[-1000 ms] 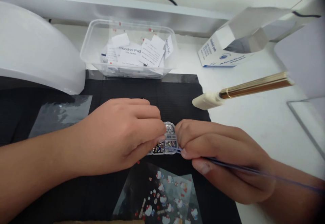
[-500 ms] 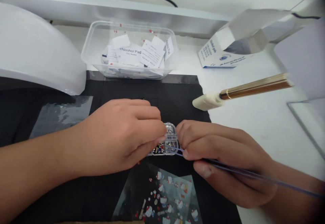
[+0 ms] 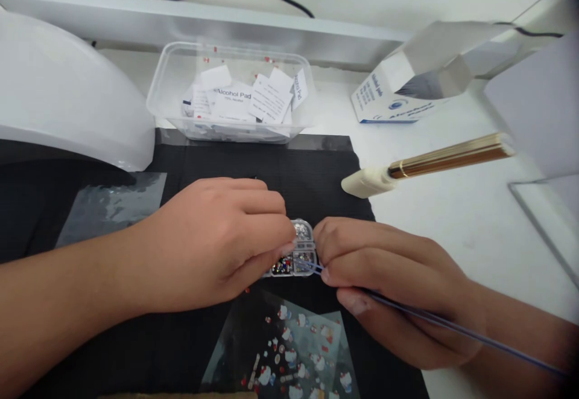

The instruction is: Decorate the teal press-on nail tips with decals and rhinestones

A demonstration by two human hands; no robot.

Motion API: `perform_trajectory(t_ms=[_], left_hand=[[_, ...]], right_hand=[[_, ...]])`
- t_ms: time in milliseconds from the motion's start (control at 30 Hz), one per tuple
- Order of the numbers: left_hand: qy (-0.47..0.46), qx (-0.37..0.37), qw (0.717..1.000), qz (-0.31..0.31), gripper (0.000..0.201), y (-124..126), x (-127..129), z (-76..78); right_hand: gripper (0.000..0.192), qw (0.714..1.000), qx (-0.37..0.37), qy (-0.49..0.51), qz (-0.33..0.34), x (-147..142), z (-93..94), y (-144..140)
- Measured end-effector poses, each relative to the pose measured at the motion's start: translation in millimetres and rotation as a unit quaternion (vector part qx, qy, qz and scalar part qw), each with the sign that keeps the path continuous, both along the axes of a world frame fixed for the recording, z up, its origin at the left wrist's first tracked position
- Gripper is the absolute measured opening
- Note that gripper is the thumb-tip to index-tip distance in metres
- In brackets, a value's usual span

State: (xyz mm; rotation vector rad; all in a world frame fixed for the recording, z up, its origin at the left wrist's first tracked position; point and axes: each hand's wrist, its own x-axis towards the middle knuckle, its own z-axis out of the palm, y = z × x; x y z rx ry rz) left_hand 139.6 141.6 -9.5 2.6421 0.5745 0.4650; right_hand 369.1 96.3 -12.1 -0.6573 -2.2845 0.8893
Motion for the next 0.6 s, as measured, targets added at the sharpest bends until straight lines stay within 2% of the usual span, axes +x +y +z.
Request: perform_trajectory(t_ms=[133, 600], left_hand=[[0.000, -0.001, 1.000, 0.000, 0.025, -0.5, 1.0, 0.3], [-0.003, 0.006, 1.000, -0.001, 0.025, -0.1, 0.8, 0.8]], right_hand=[[0.015, 1.000, 0.023, -0.014, -0.007, 0.1, 1.2, -1.5], [0.010, 0.998, 0.050, -0.021, 0.007, -0.4, 1.7, -0.6]])
